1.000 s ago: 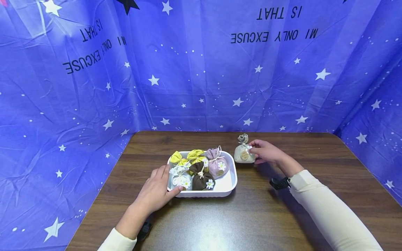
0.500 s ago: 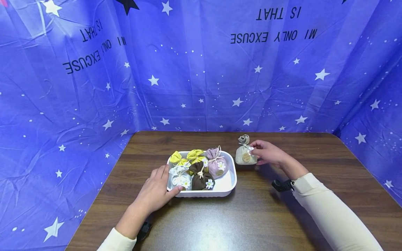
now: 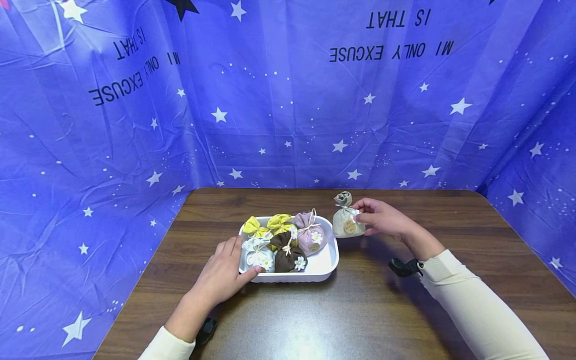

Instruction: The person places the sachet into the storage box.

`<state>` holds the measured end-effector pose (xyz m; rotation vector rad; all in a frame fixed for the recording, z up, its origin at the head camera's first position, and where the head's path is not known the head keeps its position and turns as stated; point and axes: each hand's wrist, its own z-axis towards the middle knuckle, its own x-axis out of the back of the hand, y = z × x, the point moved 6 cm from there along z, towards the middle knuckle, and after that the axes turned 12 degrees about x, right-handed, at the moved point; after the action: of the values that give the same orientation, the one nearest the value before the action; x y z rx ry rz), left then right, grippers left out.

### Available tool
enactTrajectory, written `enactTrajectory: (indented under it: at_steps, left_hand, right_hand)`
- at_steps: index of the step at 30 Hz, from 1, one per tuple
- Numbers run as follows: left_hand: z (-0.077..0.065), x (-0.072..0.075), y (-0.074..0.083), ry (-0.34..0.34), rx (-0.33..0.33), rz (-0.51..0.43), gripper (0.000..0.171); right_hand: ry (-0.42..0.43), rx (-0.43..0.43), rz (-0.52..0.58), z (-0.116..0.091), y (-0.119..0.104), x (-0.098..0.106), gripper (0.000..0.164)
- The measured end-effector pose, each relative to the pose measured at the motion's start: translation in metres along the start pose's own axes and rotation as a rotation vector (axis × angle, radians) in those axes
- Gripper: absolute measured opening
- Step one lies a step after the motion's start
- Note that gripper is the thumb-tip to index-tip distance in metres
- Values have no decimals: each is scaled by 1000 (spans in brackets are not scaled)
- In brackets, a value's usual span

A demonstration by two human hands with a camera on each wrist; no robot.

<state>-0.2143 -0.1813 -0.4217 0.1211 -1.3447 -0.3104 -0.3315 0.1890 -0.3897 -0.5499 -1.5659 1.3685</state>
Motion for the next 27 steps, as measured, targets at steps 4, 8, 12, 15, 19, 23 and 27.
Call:
enactTrajectory:
  at_steps: [4, 8, 12, 15, 19, 23, 27]
  left_hand:
    - [0, 0, -1, -8, 4, 3, 95]
    - [0, -1, -1, -8, 5, 5, 95]
    - [0, -1, -1, -13, 10, 4, 95]
    - [0, -1, -1, -14, 12, 2, 95]
    - [0, 0, -1, -9, 10, 2, 95]
    - [0, 0, -1, 1, 2, 2, 94]
    - [0, 0, -1, 5, -1, -1, 94]
  right_hand:
    - [-13, 16, -5, 3, -7, -5, 35]
    - [-41, 36, 1, 5, -14, -13, 35]
    - [-88, 56, -20, 9, -25, -23, 32]
    - [-126, 64, -45, 13, -32, -32, 30]
    - [-165, 61, -66, 17, -36, -42, 29]
    - [-201, 69, -89, 19, -38, -51, 28]
    - [-231, 81, -106, 21, -40, -60, 27]
